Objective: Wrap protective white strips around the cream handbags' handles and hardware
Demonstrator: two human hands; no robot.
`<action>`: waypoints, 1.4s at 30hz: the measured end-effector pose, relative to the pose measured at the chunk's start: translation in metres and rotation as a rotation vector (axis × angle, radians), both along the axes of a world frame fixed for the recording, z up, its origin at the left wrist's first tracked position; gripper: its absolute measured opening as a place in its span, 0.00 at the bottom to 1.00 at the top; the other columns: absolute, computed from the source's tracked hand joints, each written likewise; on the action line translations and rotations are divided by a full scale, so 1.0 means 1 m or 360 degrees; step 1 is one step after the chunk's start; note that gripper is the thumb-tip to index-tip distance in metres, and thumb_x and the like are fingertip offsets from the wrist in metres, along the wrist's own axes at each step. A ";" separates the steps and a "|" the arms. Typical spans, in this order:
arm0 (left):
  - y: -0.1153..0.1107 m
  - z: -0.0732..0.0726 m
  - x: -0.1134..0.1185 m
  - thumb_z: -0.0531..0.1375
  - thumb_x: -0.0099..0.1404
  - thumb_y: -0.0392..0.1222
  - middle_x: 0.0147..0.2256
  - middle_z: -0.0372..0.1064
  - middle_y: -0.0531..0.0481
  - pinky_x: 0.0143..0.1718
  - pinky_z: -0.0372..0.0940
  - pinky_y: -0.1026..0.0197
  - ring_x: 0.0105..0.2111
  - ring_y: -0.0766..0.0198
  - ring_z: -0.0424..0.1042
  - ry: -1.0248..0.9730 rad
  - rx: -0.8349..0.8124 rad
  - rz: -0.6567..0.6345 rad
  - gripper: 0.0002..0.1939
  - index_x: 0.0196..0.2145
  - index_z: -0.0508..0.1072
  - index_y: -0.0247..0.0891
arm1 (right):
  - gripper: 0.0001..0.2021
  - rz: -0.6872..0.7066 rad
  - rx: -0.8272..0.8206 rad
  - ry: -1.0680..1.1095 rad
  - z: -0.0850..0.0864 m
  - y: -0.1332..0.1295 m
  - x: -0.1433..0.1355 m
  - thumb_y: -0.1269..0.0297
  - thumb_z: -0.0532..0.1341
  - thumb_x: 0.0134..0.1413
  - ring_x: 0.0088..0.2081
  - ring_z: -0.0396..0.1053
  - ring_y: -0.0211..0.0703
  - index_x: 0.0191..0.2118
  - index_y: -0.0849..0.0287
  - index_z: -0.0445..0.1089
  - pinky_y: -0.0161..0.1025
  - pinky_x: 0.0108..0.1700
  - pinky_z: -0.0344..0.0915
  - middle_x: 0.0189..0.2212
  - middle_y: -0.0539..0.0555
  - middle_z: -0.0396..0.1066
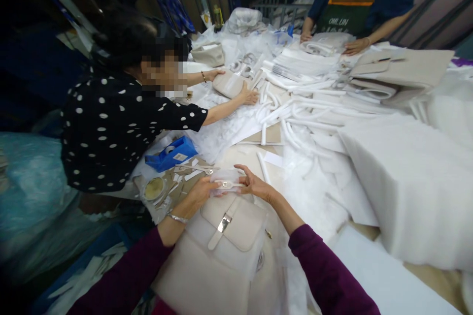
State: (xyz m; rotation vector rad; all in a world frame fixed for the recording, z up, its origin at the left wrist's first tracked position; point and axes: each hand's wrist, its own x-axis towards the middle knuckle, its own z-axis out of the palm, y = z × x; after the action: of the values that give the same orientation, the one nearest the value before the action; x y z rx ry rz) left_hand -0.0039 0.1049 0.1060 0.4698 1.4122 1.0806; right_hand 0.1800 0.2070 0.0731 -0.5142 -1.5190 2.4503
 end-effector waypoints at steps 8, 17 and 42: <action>-0.002 0.011 -0.005 0.64 0.48 0.33 0.32 0.75 0.40 0.28 0.69 0.61 0.21 0.66 0.71 -0.0057 -0.0106 0.0012 0.12 0.33 0.75 0.27 | 0.25 -0.0205 0.0579 -0.0140 -0.005 -0.026 -0.007 0.63 0.68 0.42 0.36 0.61 0.40 0.46 0.51 0.57 0.36 0.40 0.59 0.33 0.46 0.61; -0.010 0.015 -0.005 0.62 0.59 0.47 0.31 0.75 0.41 0.30 0.71 0.60 0.24 0.61 0.74 -0.0270 -0.0131 0.0028 0.17 0.40 0.72 0.30 | 0.13 -0.0639 0.0535 -0.0272 -0.013 -0.036 -0.022 0.54 0.63 0.49 0.31 0.59 0.40 0.28 0.57 0.63 0.36 0.36 0.57 0.25 0.48 0.63; -0.018 0.005 0.010 0.65 0.52 0.44 0.20 0.72 0.48 0.23 0.66 0.65 0.18 0.65 0.70 0.0348 0.0154 0.0205 0.17 0.37 0.74 0.28 | 0.21 -0.0198 0.0083 -0.0273 -0.013 0.000 -0.019 0.58 0.70 0.37 0.18 0.55 0.31 0.40 0.62 0.75 0.33 0.21 0.49 0.21 0.50 0.71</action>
State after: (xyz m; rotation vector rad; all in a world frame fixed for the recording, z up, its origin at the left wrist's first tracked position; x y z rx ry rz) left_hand 0.0063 0.0867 0.1108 0.5875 1.6043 1.2344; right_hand 0.1605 0.2067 0.0605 -0.8021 -1.5582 2.3173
